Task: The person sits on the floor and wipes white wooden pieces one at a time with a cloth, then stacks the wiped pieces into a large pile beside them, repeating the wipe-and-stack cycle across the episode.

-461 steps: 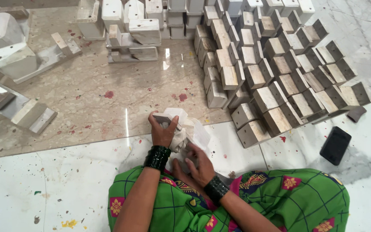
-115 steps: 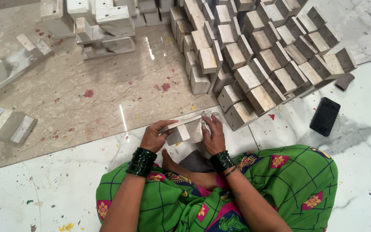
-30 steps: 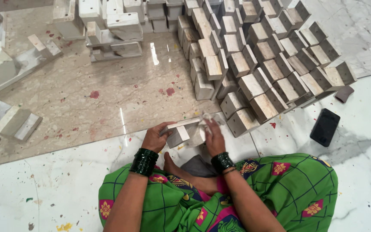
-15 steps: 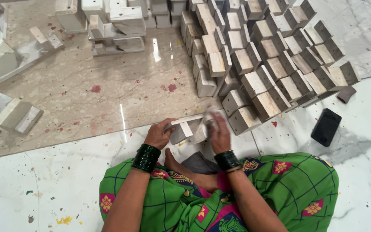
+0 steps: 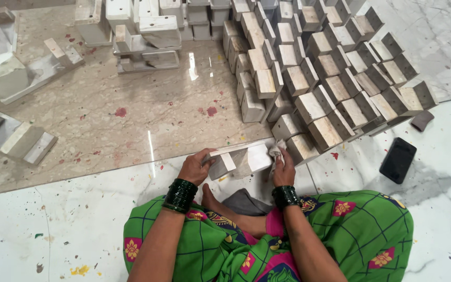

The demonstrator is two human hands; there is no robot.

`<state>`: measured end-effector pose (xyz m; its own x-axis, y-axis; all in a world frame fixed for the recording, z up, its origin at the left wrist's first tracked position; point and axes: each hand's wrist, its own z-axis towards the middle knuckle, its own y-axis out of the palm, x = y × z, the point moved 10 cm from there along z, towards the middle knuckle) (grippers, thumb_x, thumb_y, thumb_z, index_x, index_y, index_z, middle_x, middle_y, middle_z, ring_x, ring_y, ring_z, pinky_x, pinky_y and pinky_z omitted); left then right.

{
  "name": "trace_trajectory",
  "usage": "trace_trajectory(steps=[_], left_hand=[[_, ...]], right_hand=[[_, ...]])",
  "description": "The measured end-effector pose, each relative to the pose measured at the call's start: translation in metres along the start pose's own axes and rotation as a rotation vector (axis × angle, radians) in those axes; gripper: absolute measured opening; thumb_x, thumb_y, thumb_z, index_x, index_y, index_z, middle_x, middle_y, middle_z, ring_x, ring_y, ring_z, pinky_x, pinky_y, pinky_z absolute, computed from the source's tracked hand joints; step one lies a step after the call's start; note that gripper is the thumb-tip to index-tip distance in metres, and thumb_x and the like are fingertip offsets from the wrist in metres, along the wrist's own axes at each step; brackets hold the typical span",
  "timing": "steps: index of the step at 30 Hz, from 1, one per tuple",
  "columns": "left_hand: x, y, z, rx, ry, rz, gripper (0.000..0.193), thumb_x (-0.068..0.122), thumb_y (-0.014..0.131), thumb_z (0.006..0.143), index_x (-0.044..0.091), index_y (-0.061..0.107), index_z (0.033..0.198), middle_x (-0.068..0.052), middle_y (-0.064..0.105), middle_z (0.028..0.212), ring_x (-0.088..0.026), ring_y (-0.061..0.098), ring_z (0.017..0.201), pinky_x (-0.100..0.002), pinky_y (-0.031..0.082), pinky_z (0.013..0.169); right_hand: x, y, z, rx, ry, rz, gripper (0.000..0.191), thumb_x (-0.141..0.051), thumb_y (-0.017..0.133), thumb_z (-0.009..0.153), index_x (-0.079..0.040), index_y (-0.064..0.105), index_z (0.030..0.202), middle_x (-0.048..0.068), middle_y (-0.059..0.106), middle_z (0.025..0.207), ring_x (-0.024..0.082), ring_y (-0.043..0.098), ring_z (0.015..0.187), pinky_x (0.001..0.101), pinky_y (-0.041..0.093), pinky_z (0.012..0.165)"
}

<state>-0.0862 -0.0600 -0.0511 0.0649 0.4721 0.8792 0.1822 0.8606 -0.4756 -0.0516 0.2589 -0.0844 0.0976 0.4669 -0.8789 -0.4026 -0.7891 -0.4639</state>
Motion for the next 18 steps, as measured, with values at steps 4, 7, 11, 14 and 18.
trace_trajectory(steps=[4, 7, 11, 14, 18], left_hand=[[0.0, 0.0, -0.001, 0.004, -0.01, 0.032, 0.029, 0.021, 0.069, 0.092, 0.016, 0.069, 0.121, -0.018, 0.076, 0.098, -0.035, 0.074, 0.096, -0.04, 0.057, 0.08], [0.004, -0.001, 0.001, 0.003, 0.025, 0.038, 0.029, 0.026, 0.071, 0.093, 0.016, 0.07, 0.12, -0.018, 0.076, 0.099, -0.035, 0.074, 0.097, -0.04, 0.057, 0.08], [-0.002, -0.002, 0.001, -0.008, -0.048, 0.077, 0.03, 0.03, 0.07, 0.094, 0.017, 0.069, 0.121, -0.018, 0.075, 0.097, -0.035, 0.074, 0.096, -0.041, 0.056, 0.081], [-0.001, 0.0, -0.002, -0.006, -0.042, 0.065, 0.032, 0.032, 0.07, 0.093, 0.016, 0.069, 0.121, -0.018, 0.075, 0.097, -0.035, 0.074, 0.097, -0.04, 0.057, 0.08], [0.002, 0.0, 0.001, 0.004, 0.005, 0.035, 0.031, 0.031, 0.07, 0.093, 0.016, 0.07, 0.119, -0.017, 0.077, 0.099, -0.033, 0.075, 0.097, -0.04, 0.057, 0.08]], right_hand=[[-0.064, 0.014, -0.013, -0.061, -0.295, 0.046, 0.038, -0.01, 0.053, 0.103, -0.011, 0.061, 0.141, 0.019, 0.063, 0.143, 0.032, 0.057, 0.137, 0.0423, 0.043, 0.114], [-0.082, 0.039, -0.027, -0.154, -0.328, -0.04, 0.039, -0.01, 0.055, 0.1, -0.014, 0.063, 0.138, 0.021, 0.059, 0.145, 0.036, 0.055, 0.136, 0.0422, 0.044, 0.11], [-0.062, 0.046, -0.021, -0.145, -0.296, -0.099, 0.04, -0.008, 0.054, 0.099, -0.015, 0.062, 0.138, 0.024, 0.056, 0.147, 0.041, 0.054, 0.133, 0.0432, 0.045, 0.107], [-0.038, 0.033, -0.008, -0.07, -0.328, -0.204, 0.037, -0.009, 0.055, 0.1, -0.013, 0.063, 0.136, 0.024, 0.061, 0.14, 0.043, 0.057, 0.131, 0.0447, 0.047, 0.109], [0.013, 0.015, 0.001, -0.082, 0.063, -0.117, 0.036, -0.013, 0.054, 0.103, -0.014, 0.063, 0.138, 0.022, 0.065, 0.131, 0.038, 0.064, 0.123, 0.0414, 0.05, 0.104]])
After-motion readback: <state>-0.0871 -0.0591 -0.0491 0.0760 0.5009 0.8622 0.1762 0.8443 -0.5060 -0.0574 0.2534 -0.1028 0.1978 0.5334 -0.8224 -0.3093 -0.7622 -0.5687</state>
